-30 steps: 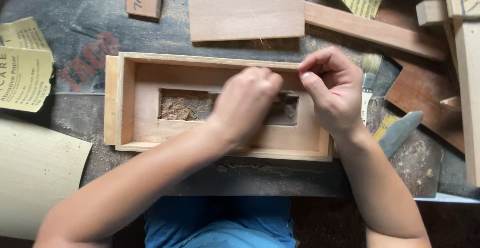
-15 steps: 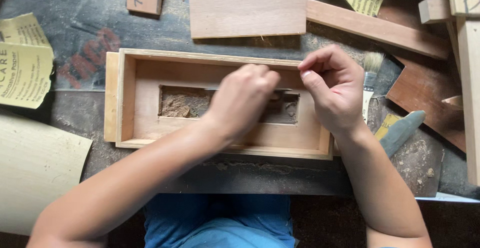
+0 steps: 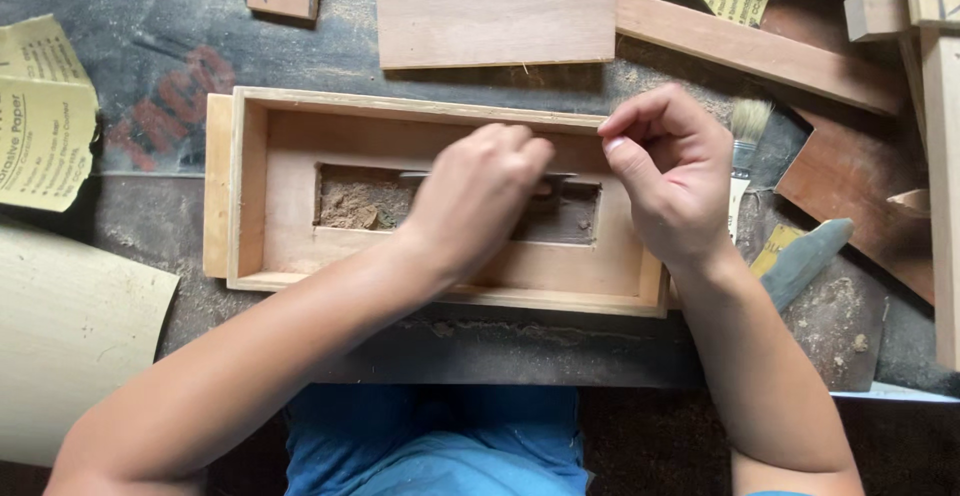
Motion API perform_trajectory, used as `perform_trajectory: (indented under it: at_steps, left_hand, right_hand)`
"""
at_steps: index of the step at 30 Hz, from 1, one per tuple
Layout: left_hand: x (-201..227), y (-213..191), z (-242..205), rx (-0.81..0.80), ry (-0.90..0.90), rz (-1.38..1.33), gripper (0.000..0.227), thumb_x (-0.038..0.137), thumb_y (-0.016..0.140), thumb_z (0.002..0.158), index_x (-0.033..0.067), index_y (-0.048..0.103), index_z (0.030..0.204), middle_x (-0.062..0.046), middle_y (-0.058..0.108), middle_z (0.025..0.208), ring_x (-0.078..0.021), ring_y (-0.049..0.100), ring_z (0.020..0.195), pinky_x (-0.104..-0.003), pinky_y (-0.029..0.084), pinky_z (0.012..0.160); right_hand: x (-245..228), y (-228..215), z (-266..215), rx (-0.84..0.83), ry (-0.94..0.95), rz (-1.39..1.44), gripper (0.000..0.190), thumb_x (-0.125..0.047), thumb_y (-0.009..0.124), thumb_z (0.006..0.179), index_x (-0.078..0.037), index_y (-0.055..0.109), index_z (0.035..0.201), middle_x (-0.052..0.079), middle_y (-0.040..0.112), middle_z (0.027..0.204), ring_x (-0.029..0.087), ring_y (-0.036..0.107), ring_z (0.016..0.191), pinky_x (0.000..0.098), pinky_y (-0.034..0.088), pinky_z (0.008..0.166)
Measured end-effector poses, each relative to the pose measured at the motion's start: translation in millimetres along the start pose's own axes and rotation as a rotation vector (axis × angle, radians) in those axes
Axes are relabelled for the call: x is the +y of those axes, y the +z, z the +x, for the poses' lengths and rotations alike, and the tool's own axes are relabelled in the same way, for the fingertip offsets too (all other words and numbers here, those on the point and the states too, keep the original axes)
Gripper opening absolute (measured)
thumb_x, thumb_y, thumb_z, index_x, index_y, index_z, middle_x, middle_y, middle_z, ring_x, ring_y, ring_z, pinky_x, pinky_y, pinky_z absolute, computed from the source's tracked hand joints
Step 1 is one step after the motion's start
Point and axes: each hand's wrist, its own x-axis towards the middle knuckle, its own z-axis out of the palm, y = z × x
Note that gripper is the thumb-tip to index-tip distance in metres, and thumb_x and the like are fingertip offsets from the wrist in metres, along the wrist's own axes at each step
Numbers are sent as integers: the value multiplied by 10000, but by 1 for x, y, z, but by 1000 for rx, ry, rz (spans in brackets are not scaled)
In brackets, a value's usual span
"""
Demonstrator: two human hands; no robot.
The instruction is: The person sands the interior surfaces of a rectangular wooden box using a sanding block, then brushes away the dust with a small brush. The person repeats sanding and brushing on different interior sections of the box.
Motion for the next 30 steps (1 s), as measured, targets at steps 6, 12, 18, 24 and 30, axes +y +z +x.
perform_trajectory:
  at_steps: [6,12,18,24,30]
  left_hand:
    - [5,5,7,1,41,22,45,11,656,817,16,655,861,-149,683,891,-273,693,874,-383,580,761]
    - [16,11,19,50,83,-33,75,34,639,835,-8,670,889,-153,688,894,-284,693,885,-393,573,777]
    - [1,-7,3,-32,-1,-11,33,41,648,825,31,672,844,-146,687,857,-298,686,865,-414,563,761]
    - [15,6,14,-10,21,-32,36,17,627,861,13,659,878,-147,672,871,-284,683,877,-412,560,798]
    - [-2,-10,0,-27,-21,-101,109,21,630,814,14,664,917,-168,668,883,-337,680,905,-440,548,777]
  right_hand:
    - [-3,3,1,-21,23,-61,87,47,581,1029,-1,640,1072,-1,634,972,31,561,825,185,465,789]
    - [-15,11,10,-52,17,-196,81,26,574,1002,10,651,1019,8,658,876,44,576,788,197,479,700]
    - [-13,10,8,-111,56,-331,59,0,587,968,3,645,977,10,628,759,47,545,673,204,430,593]
    - [-14,12,9,-52,47,-234,77,8,563,973,-1,638,981,1,614,794,42,531,719,206,438,636]
    - [-11,9,8,-101,106,-175,58,-8,579,958,-4,637,955,-22,598,755,32,512,679,204,414,592]
